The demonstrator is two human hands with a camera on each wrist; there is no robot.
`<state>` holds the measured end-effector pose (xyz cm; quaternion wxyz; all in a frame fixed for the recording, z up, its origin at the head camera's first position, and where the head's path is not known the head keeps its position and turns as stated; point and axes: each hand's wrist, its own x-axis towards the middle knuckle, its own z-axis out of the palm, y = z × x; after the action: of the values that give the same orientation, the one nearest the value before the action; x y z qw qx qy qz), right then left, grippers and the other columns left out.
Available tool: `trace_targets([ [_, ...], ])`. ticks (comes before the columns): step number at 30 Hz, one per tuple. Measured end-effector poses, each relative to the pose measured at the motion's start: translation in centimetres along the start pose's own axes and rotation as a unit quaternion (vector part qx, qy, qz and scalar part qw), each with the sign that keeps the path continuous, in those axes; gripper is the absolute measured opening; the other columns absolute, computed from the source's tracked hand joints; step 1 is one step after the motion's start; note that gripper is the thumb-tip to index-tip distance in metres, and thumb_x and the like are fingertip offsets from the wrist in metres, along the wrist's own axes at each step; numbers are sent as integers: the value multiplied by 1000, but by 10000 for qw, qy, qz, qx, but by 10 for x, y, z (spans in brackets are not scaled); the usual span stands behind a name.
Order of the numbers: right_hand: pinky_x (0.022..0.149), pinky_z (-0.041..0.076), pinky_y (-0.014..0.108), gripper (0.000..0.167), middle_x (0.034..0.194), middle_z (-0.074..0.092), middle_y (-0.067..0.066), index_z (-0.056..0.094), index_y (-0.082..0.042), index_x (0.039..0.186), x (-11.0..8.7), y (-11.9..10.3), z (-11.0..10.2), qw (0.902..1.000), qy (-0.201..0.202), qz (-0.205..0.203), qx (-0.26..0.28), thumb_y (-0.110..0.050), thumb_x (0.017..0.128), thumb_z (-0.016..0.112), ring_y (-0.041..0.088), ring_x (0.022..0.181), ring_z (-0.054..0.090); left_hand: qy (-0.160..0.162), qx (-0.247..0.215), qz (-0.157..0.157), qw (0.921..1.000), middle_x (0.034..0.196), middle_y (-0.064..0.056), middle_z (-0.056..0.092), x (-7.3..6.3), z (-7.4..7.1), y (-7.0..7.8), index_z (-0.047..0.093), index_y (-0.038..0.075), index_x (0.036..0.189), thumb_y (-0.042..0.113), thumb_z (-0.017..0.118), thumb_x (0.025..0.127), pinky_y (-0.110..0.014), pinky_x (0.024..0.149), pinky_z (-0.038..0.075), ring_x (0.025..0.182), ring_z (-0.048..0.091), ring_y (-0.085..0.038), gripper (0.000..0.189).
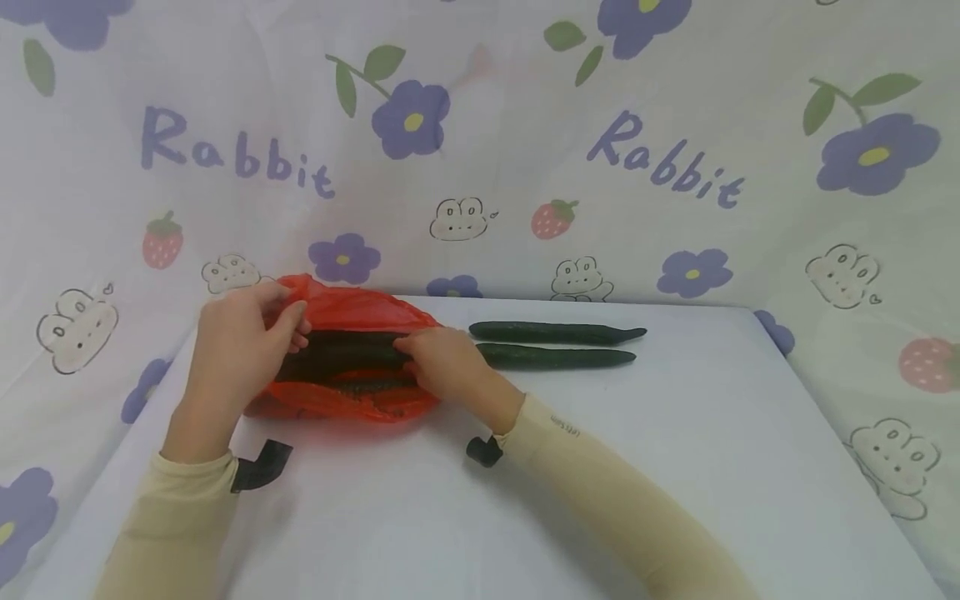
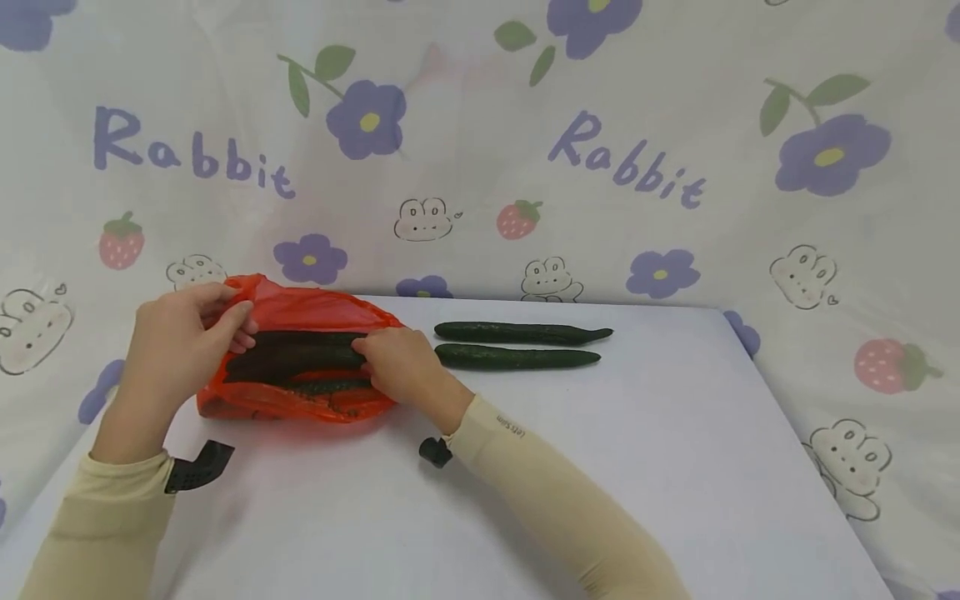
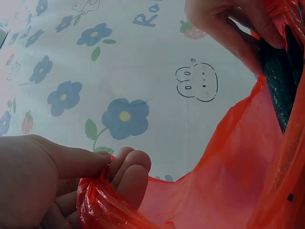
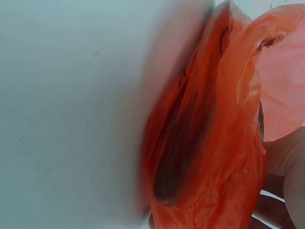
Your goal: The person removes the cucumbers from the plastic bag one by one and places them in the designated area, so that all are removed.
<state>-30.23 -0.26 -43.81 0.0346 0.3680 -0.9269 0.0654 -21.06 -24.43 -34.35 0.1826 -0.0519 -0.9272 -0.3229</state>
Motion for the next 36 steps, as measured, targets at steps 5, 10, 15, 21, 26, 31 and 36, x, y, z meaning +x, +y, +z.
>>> trace_targets([
  [5, 89, 64, 42, 36, 116, 79, -3, 76, -19, 139, 3, 0, -5, 9999, 4, 73, 75, -19, 103, 76, 21, 105, 73, 58, 40, 40, 10000, 85, -7, 75, 3, -1, 1, 75, 5, 108, 15, 68, 108, -35, 74, 63, 75, 77, -23, 13],
  [10, 84, 64, 42, 35, 116, 79, -5, 77, -21, 136, 6, 5, -11, 9995, 247, -7, 195, -19, 102, 77, 21, 105, 73, 129, 5, 116, 9998, 85, -8, 74, 9, -2, 4, 76, 4, 109, 13, 68, 108, -41, 75, 65, 74, 77, -23, 12],
  [15, 90, 63, 39, 37, 122, 78, -3, 75, -18, 139, 11, 4, -23, 9991, 246, -97, 319, -20, 102, 77, 19, 109, 72, 129, -28, 106, 9999, 84, -6, 75, 11, -3, 3, 76, 3, 108, 14, 69, 108, -35, 74, 64, 75, 77, -22, 13],
  [21, 82, 63, 36, 27, 101, 77, -5, 80, -18, 128, 10, -2, -22, 9996, -239, 123, 6, -20, 101, 78, 18, 92, 71, 114, -9, 26, 9999, 83, -4, 74, 9, 1, -1, 76, 6, 106, 15, 68, 108, -29, 73, 61, 74, 77, -19, 12],
  [26, 74, 63, 36, 8, 85, 72, -6, 79, -20, 107, 5, -8, -10, 9974, -448, 61, -558, -19, 99, 79, 18, 80, 68, 8, -13, 34, 10000, 82, -4, 73, 3, 4, -2, 75, 5, 106, 13, 69, 107, -47, 78, 64, 74, 76, -19, 10],
  [31, 67, 60, 34, 5, 78, 66, -7, 76, -21, 96, -1, -13, -4, 9952, -509, 134, -824, -20, 100, 78, 17, 73, 61, -132, -43, -32, 9999, 83, -4, 73, -1, 5, -2, 75, 3, 111, 13, 69, 107, -52, 82, 65, 74, 76, -20, 12],
  [36, 59, 59, 33, 6, 73, 62, -7, 74, -21, 96, -1, -8, -6, 9960, -17, -59, -890, -20, 99, 78, 16, 66, 59, -42, -20, 86, 10000, 83, -3, 74, 2, 4, -2, 75, 2, 114, 13, 70, 107, -51, 80, 65, 73, 76, -19, 14],
])
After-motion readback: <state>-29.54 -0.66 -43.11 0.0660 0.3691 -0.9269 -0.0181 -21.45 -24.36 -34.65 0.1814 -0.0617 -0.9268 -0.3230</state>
